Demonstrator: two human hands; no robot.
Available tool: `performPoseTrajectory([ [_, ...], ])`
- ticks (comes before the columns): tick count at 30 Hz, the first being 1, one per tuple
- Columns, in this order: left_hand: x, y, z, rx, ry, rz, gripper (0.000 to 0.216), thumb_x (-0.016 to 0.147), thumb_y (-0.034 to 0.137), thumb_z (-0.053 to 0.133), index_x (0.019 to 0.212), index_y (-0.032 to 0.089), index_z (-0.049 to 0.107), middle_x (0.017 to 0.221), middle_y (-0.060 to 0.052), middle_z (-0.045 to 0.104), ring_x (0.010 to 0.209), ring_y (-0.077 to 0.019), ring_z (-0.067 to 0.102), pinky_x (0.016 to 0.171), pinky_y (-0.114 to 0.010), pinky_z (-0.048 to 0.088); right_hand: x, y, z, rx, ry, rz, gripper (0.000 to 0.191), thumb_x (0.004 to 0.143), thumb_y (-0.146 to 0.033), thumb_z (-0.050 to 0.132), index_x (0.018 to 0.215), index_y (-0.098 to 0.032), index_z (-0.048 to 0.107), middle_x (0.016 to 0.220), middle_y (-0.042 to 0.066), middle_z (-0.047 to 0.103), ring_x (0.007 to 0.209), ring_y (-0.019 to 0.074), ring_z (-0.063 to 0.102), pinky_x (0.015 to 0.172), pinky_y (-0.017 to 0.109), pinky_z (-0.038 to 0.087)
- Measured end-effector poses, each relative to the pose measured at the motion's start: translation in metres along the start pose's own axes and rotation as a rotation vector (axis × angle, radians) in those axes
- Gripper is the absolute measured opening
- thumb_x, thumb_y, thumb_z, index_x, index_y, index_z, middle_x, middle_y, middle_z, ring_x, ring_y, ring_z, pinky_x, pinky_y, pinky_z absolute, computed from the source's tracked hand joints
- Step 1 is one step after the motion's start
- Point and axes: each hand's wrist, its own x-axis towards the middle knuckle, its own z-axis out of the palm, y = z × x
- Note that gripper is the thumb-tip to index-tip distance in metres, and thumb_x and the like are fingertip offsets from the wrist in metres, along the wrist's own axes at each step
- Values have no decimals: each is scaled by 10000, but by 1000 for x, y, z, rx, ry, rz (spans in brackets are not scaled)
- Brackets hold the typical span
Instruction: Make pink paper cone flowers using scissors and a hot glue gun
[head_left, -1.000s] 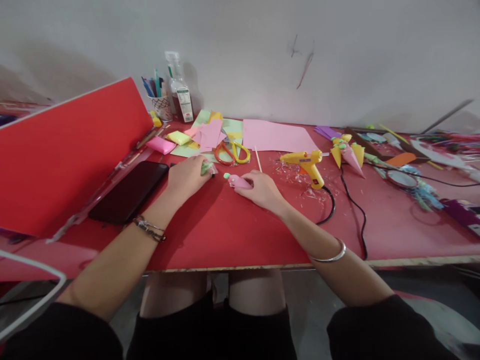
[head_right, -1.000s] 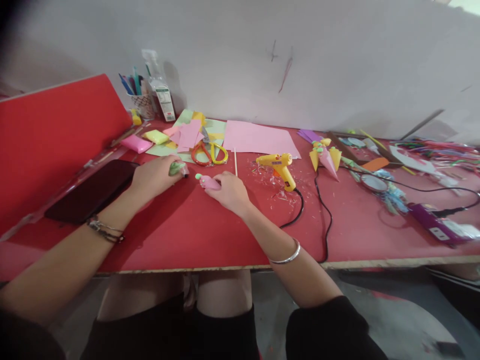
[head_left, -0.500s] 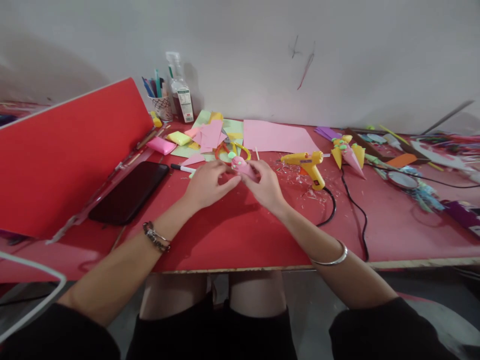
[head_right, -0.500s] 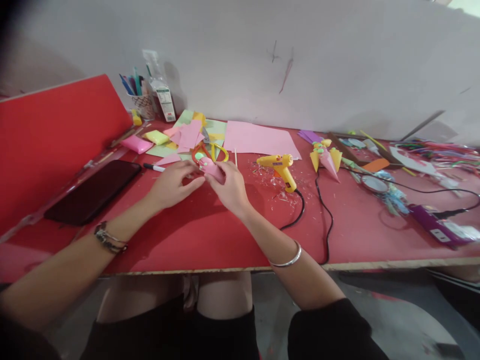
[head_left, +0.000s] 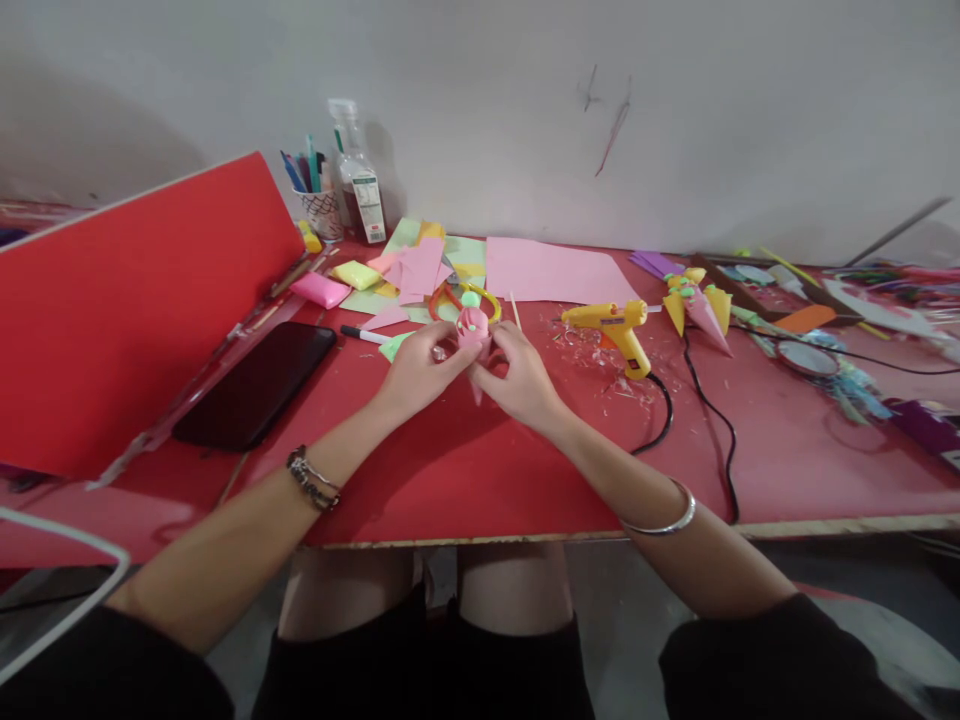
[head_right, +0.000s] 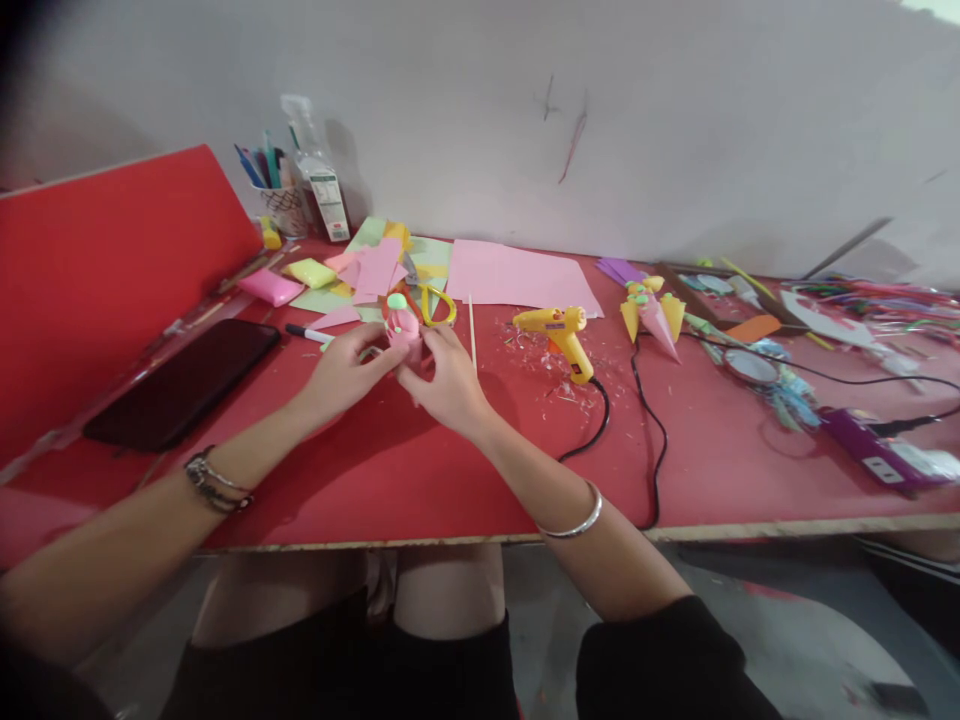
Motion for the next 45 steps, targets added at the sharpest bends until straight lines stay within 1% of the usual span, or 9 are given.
performPoseTrajectory([
  [3,1,1,-1,-226,44,19,181,693,323,499,776,163,519,778,-27,580,722,-137,532,650,-258,431,-1,0,0,70,-12,-22,132,704,-220,525,827,-172,523,807,29,473,690,108,484,623,267,462],
  [7,2,0,-2,-459,78,7,108,684,277,450,747,194,476,721,-1,543,697,-130,517,661,-272,433,0,0,-1,101,43,-45,209,763,-249,483,956,-198,547,814,31,511,742,119,507,651,267,466],
  [14,5,-3,0,-781,-95,-74,55,619,252,393,640,200,389,530,38,399,519,-106,416,556,-272,389,1,0,-4,77,108,-38,235,770,-110,414,865,-197,610,795,24,586,725,104,556,665,265,471],
  [18,1,-1,1,-686,-145,-133,162,567,223,521,683,189,413,570,50,430,538,-88,420,520,-238,358,0,0,-4,207,124,2,185,769,-129,441,846,-179,601,806,29,622,740,111,594,713,292,489],
  [24,-4,2,0,-582,-115,-140,198,580,215,572,732,171,453,599,57,460,538,-66,414,541,-223,363,-2,-4,-4,343,173,49,109,735,-184,538,842,-204,533,747,-13,619,716,108,616,713,275,506],
  [28,-4,4,-1,-554,-181,-106,156,644,267,555,721,167,463,566,51,483,525,-76,452,537,-225,383,-3,-10,-8,245,227,-19,21,732,-195,549,752,-200,552,719,-21,609,691,101,600,680,258,501],
  [33,-3,4,2,-447,-225,-27,177,710,316,515,651,156,469,570,23,510,543,-89,477,549,-230,402,-4,-14,-12,43,228,-168,56,742,-210,548,736,-214,604,712,-16,589,682,104,553,643,258,482],
  [38,-5,1,6,-371,-179,-36,150,717,289,512,658,158,467,578,21,510,546,-92,475,540,-226,404,-5,-14,-12,8,183,-214,85,753,-221,547,756,-253,626,756,-5,568,680,114,524,621,276,469],
  [45,-6,4,7,-371,-242,-20,86,711,225,493,649,176,458,550,28,505,540,-95,494,543,-224,427,-5,-11,-10,20,164,-220,99,768,-230,537,790,-264,627,781,7,567,730,136,522,637,300,461],
])
